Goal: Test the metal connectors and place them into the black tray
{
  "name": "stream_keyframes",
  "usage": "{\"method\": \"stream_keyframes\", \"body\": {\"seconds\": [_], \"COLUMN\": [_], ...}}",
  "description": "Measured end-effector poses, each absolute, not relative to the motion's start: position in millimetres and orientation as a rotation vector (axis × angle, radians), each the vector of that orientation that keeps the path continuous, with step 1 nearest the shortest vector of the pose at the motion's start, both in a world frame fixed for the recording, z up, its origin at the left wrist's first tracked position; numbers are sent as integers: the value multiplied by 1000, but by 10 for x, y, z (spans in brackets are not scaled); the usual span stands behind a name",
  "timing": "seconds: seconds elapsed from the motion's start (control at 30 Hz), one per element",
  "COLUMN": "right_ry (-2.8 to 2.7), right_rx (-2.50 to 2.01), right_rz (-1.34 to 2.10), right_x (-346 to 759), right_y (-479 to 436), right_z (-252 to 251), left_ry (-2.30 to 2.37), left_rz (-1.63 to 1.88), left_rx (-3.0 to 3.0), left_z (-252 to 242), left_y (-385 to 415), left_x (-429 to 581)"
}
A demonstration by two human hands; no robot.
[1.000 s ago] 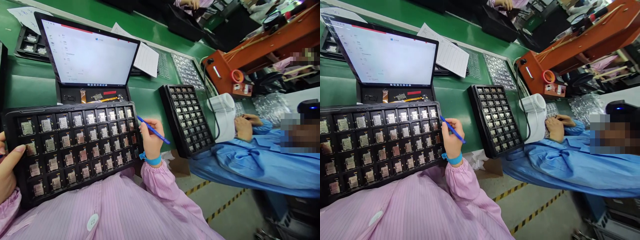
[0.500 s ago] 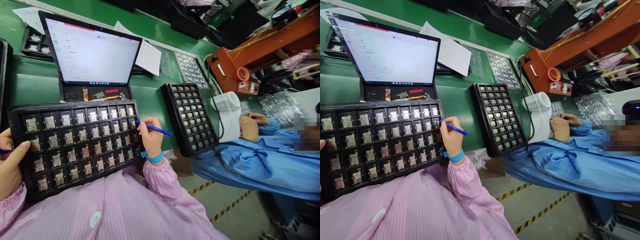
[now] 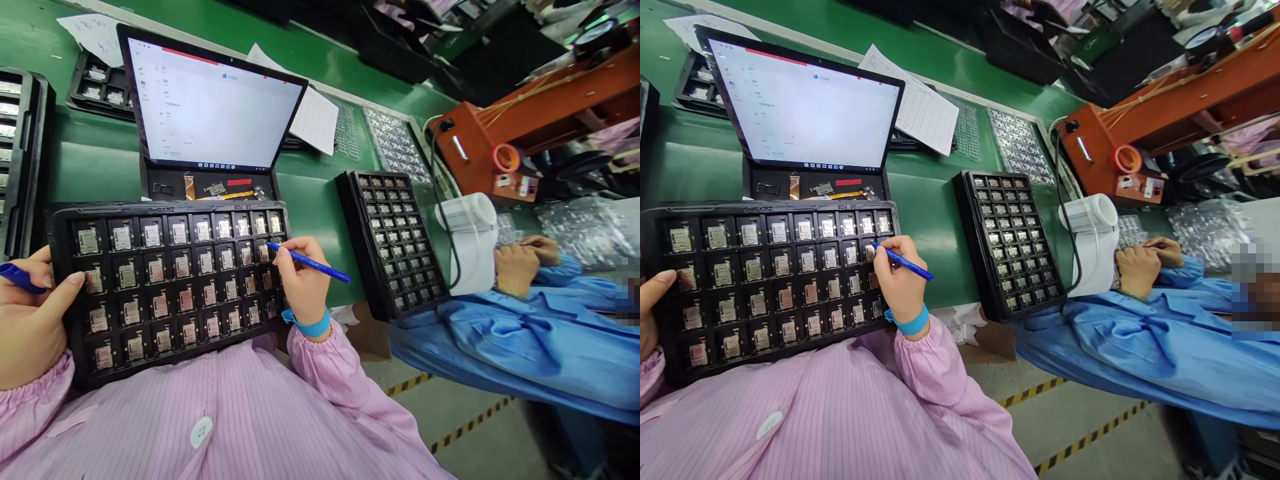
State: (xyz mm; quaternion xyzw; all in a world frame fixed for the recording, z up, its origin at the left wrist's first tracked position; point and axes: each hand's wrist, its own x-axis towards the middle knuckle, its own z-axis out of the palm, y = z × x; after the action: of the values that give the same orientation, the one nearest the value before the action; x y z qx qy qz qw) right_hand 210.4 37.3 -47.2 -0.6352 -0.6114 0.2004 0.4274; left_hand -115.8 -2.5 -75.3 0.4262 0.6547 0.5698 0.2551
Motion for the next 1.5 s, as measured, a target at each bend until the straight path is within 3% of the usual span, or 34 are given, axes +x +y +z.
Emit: {"method": "stream_keyframes", "body": {"seconds": [1.5], "right_ry": [-1878], "right_rx": [-1332], "right_rz": [632], "right_x": [1302], "right_y": [374], "right_z": [-344], "left_ry": [1516], "left_rz": [1591], "left_rx": [1027], "left_z": [-724], "left_y": [25], "left_x": [-1109]}}
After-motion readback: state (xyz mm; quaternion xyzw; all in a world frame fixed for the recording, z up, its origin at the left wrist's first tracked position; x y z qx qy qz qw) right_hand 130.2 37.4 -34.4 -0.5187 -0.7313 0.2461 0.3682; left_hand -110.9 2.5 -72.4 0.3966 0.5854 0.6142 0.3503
